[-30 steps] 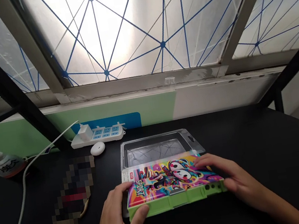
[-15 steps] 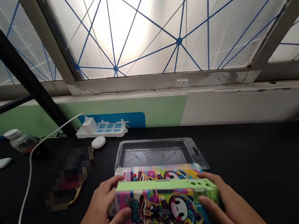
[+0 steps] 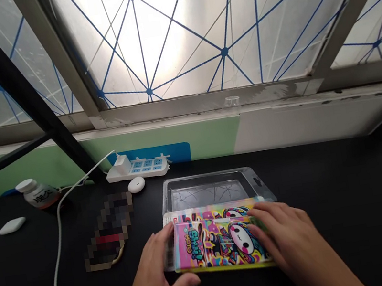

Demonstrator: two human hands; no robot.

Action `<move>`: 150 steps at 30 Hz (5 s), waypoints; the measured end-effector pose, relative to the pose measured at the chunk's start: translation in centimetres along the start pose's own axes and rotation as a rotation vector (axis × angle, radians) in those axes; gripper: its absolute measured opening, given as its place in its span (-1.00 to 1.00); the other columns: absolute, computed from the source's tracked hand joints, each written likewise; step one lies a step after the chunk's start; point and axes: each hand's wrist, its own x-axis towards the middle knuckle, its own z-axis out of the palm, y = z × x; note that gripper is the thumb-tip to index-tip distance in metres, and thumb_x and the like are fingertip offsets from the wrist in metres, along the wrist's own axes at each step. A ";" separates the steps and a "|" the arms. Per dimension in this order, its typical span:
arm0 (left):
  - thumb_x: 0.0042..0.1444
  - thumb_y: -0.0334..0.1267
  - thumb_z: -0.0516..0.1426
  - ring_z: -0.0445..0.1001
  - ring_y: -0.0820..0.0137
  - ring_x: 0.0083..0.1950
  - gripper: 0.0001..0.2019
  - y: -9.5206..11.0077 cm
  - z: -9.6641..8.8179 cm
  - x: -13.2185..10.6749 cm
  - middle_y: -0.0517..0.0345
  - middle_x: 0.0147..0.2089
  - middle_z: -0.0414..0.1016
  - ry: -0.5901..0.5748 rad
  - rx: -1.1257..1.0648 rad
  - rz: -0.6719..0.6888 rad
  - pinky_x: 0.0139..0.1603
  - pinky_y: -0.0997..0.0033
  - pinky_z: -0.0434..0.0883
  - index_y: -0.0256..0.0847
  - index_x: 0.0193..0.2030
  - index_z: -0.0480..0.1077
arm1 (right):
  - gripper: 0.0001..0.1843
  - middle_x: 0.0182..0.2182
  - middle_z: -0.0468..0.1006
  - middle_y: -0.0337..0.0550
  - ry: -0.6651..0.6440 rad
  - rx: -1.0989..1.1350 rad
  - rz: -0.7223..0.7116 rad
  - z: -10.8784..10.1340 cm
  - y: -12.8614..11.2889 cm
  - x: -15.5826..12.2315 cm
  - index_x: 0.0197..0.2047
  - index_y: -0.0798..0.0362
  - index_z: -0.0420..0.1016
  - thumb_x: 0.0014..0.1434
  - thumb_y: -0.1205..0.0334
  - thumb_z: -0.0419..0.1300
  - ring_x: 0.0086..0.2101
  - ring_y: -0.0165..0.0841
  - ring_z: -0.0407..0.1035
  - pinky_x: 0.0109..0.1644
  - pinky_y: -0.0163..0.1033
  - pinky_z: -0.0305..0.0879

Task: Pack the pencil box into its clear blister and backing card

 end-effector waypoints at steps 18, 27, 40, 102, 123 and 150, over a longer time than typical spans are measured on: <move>0.35 -0.09 0.10 0.17 0.11 0.46 -0.25 0.4 -1.2 0.3 -0.01 0.47 0.15 -0.130 -0.076 0.006 0.43 -0.17 0.12 0.04 0.54 -0.23 | -0.89 -0.18 0.48 0.00 0.067 0.212 0.021 1.2 -5.3 3.5 -0.10 0.04 0.36 0.39 0.27 0.03 -0.19 -0.17 0.38 -0.10 -0.02 0.40; 0.38 0.10 -0.05 -0.05 -0.01 0.52 -0.42 0.2 -2.1 0.1 0.15 0.48 0.13 -0.229 -0.154 -0.176 0.39 -0.32 0.10 0.06 0.47 0.08 | -0.69 -0.03 0.63 -0.11 -0.116 0.310 -0.313 -5.0 -2.2 -1.5 0.00 -0.16 0.49 0.24 -0.06 0.28 0.00 -0.11 0.50 0.27 0.04 0.25; 0.39 0.10 -0.06 0.11 0.02 0.48 -0.45 -1.0 -1.7 -0.2 0.14 0.45 0.19 -0.158 -0.129 -0.089 0.41 -0.20 0.12 0.09 0.46 0.11 | -0.15 0.29 0.38 -0.09 -0.257 0.345 0.161 -0.6 4.6 -7.8 0.41 -0.21 0.21 0.08 0.08 0.38 0.25 0.05 0.27 0.20 0.09 0.41; 0.35 0.25 -0.14 -0.13 -0.03 0.54 -0.33 0.5 0.6 14.2 0.05 0.54 -0.09 -0.214 0.360 0.102 0.43 -0.31 -0.08 -0.02 0.47 0.10 | -0.59 0.04 0.51 0.07 -0.323 0.247 0.086 1.7 6.3 -0.2 0.10 -0.03 0.46 0.33 -0.08 0.12 0.02 -0.04 0.39 0.09 0.08 0.34; 0.36 0.17 -0.05 -0.12 0.02 0.54 -0.44 0.8 -1.2 13.4 0.08 0.53 -0.03 -0.326 0.283 0.056 0.43 -0.35 -0.11 0.03 0.40 0.23 | -0.50 -0.57 0.50 -0.24 -0.549 0.418 0.366 2.0 14.4 7.4 -0.49 -0.03 0.42 0.24 -0.25 0.10 -0.53 -0.32 0.36 -0.49 -0.25 0.20; 0.35 0.15 -0.03 -0.08 -0.07 0.53 -0.45 1.2 -0.8 12.9 -0.01 0.53 -0.02 -0.312 0.345 0.138 0.37 -0.41 -0.01 -0.02 0.36 0.27 | -0.56 -0.41 0.55 -0.20 -0.434 0.508 0.443 1.7 14.5 6.5 -0.24 -0.03 0.60 0.14 -0.25 0.24 -0.38 -0.27 0.38 -0.36 -0.23 0.24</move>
